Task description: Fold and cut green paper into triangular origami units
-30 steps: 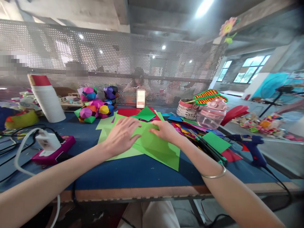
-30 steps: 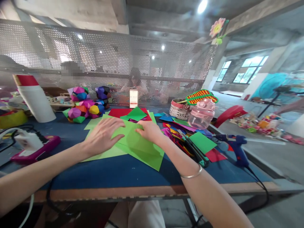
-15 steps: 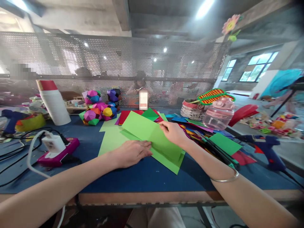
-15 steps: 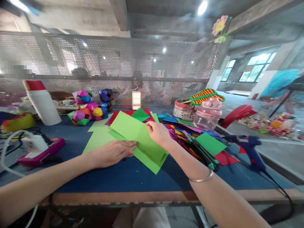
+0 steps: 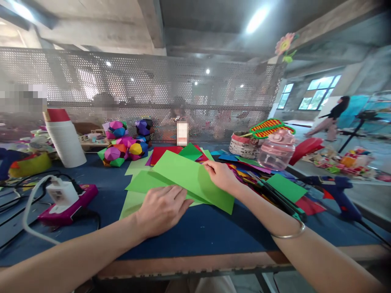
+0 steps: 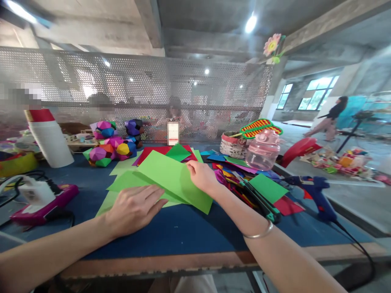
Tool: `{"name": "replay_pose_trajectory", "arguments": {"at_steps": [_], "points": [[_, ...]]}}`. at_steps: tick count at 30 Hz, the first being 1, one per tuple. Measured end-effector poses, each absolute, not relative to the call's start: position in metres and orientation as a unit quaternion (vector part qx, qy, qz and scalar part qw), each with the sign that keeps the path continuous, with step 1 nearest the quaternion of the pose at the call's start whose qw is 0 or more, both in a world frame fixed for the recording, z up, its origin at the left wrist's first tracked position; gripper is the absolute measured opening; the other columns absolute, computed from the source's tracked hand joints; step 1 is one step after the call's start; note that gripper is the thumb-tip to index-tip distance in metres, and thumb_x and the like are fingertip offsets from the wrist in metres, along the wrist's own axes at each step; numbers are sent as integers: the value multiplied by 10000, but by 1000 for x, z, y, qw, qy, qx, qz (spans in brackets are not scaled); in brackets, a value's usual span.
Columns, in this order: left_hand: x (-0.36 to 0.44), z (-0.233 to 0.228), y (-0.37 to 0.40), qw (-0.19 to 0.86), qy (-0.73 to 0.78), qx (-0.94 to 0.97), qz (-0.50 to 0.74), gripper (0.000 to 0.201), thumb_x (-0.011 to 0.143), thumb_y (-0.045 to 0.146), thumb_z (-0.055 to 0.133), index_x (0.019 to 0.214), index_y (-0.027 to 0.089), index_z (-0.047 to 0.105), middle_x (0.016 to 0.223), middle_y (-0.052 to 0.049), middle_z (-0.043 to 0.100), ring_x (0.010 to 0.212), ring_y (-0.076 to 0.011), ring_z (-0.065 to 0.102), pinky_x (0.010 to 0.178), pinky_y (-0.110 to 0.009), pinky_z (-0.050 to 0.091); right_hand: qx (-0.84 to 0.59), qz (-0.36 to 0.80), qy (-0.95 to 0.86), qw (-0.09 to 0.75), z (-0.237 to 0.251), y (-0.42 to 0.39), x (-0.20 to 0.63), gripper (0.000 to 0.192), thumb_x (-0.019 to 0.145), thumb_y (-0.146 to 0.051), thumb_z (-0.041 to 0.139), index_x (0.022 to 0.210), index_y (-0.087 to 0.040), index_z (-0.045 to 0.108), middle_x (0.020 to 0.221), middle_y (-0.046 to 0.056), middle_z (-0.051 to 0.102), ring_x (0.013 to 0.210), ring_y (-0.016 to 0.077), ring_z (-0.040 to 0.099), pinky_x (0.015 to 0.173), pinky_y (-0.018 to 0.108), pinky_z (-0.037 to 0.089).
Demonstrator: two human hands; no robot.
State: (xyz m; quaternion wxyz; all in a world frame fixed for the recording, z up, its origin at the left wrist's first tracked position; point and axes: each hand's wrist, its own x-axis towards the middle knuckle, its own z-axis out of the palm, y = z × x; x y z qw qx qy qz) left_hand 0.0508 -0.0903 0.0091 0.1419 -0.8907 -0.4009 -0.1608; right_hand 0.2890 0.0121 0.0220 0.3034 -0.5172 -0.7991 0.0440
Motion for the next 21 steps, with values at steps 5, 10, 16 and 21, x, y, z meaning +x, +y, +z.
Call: {"name": "replay_pose_trajectory", "arguments": {"at_steps": [5, 10, 16, 21], "points": [[47, 13, -85, 176, -281, -921, -203, 514, 983, 166, 417, 1495, 169, 372, 1571, -119, 390, 1496, -273, 251, 1201, -464, 305, -459, 133, -826, 299, 20, 5, 277, 265, 962, -253, 466, 944, -168, 717, 910, 67, 746, 856, 229, 667, 771, 317, 483], [46, 7, -67, 132, -264, -946, -136, 733, 834, -19, 389, 1530, 201, 318, 1623, -72, 284, 1523, -228, 127, 1232, -508, 186, -406, 238, -833, 292, 21, -5, 268, 274, 969, -257, 463, 1013, -162, 716, 983, 53, 746, 940, 199, 670, 838, 303, 507], [38, 3, -57, 22, -350, -919, -181, 870, 732, -79, 351, 1535, 255, 345, 1592, -21, 348, 1492, -206, 249, 1212, -480, 264, -425, 299, -802, 294, 33, -4, 279, 314, 988, -255, 436, 1148, -152, 686, 1038, 92, 732, 961, 203, 670, 869, 347, 516], [34, 0, -51, -69, -406, -891, -192, 754, 770, -25, 368, 1468, 239, 478, 1524, 1, 456, 1438, -191, 377, 1199, -422, 312, -426, 325, -790, 298, 45, -7, 286, 372, 1004, -397, 466, 1212, -152, 653, 1193, 130, 688, 1084, 223, 629, 951, 370, 490]]}}
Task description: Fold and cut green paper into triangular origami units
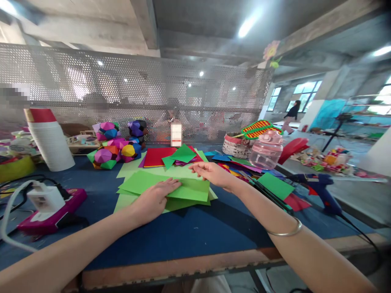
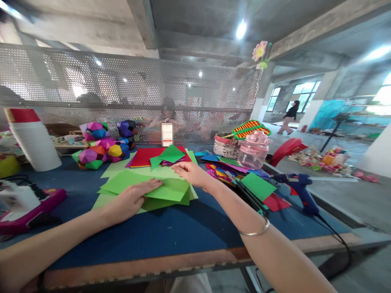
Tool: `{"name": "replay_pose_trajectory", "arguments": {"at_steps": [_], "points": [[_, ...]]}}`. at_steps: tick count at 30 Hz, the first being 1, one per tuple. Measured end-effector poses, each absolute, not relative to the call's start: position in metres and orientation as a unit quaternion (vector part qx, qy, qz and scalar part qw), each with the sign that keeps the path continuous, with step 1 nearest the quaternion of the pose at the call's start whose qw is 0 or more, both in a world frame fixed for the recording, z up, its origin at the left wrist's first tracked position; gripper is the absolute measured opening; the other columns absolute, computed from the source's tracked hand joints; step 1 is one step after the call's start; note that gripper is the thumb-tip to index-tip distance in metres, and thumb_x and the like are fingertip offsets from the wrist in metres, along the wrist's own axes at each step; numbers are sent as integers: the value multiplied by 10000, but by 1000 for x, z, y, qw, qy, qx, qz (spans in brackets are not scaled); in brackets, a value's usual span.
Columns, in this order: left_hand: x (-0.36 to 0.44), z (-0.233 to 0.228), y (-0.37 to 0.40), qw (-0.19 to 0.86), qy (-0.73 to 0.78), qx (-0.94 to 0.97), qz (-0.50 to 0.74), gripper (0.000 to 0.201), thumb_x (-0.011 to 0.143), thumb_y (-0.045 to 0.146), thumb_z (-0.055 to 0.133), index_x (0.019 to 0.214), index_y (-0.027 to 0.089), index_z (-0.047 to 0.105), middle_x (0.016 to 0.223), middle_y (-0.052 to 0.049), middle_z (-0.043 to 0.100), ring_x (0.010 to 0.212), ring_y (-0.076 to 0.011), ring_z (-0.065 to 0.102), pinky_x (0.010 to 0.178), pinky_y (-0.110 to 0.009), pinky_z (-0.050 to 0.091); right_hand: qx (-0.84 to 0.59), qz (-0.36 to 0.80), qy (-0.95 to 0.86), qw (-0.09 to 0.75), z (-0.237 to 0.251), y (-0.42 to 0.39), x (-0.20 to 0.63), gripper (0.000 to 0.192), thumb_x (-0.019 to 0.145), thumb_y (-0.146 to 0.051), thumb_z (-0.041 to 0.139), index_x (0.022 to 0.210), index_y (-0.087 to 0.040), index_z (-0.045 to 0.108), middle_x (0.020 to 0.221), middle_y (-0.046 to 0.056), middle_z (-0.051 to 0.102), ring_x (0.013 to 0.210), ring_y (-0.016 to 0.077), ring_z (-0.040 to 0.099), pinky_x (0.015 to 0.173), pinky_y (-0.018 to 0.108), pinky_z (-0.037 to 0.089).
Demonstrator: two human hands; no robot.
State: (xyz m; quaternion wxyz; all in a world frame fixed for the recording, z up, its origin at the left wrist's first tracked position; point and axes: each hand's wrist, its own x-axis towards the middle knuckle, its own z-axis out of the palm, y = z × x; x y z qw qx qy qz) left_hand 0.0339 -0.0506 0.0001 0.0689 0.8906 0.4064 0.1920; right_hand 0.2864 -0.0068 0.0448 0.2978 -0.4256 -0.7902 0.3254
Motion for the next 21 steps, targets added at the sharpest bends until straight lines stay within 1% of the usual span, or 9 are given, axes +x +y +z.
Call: {"name": "replay_pose_trajectory", "arguments": {"at_steps": [4, 6, 9, 11, 13, 14, 17, 19, 21], "points": [[34, -1, -46, 123, 431, 865, 227, 665, 803, 33, 368, 1413, 221, 554, 1452, 5, 542, 1370, -188, 483, 1170, -381, 369, -328, 369, -835, 243, 57, -15, 290, 664, 863, -592, 641, 1386, -194, 542, 1433, 122, 538, 1313, 264, 488, 1088, 406, 394], [35, 0, -45, 131, 435, 858, 241, 665, 785, 32, 369, 1399, 191, 570, 1442, -12, 553, 1360, -198, 496, 1170, -379, 368, -304, 342, -865, 204, 61, -21, 291, 756, 756, -566, 771, 1403, -251, 538, 1460, 86, 515, 1353, 278, 448, 1134, 433, 334], [34, -1, -46, 119, 428, 862, 244, 721, 698, -4, 374, 1350, 184, 616, 1421, -17, 575, 1349, -200, 512, 1171, -377, 369, -305, 292, -892, 160, 62, -32, 291, 800, 665, -474, 872, 1390, -341, 561, 1469, 38, 507, 1369, 287, 430, 1168, 452, 275], [33, -2, -45, 109, 425, 865, 243, 746, 667, -15, 371, 1336, 192, 629, 1416, -14, 582, 1344, -199, 518, 1165, -373, 380, -293, 284, -903, 133, 58, -38, 292, 921, 635, -452, 894, 1454, -373, 481, 1539, 32, 419, 1406, 291, 386, 1178, 447, 258], [31, -5, -45, 103, 426, 867, 238, 764, 672, -16, 369, 1370, 192, 599, 1432, -13, 567, 1354, -198, 506, 1166, -375, 376, -281, 248, -918, 132, 50, -41, 294, 998, 633, -429, 897, 1502, -359, 411, 1577, 48, 359, 1418, 295, 370, 1173, 439, 273], [30, -7, -45, 100, 425, 869, 234, 778, 676, -19, 365, 1395, 193, 576, 1443, -12, 556, 1360, -196, 498, 1170, -376, 370, -278, 212, -926, 144, 45, -41, 296, 928, 682, -398, 871, 1496, -333, 430, 1557, 63, 393, 1396, 291, 402, 1163, 439, 292], [28, -12, -47, 68, 410, 884, 212, 784, 704, -29, 363, 1429, 213, 534, 1471, -4, 525, 1380, -194, 471, 1174, -397, 364, -271, 76, -939, 198, 26, -40, 302, 455, 882, -192, 641, 1335, -238, 623, 1348, 93, 616, 1255, 260, 546, 1101, 445, 362], [27, -13, -52, 18, 381, 901, 207, 741, 735, -21, 388, 1424, 212, 534, 1477, -24, 520, 1383, -209, 468, 1166, -426, 377, -257, 13, -942, 213, 15, -42, 304, 415, 885, -71, 504, 1239, -200, 679, 1218, 98, 692, 1166, 247, 606, 1042, 441, 416], [26, -11, -61, -46, 332, 916, 223, 653, 785, 3, 431, 1404, 176, 544, 1451, -71, 550, 1359, -226, 499, 1144, -431, 412, -232, -19, -948, 215, 8, -47, 303, 444, 859, -32, 459, 1226, -163, 674, 1176, 106, 710, 1113, 243, 638, 981, 423, 471]]}}
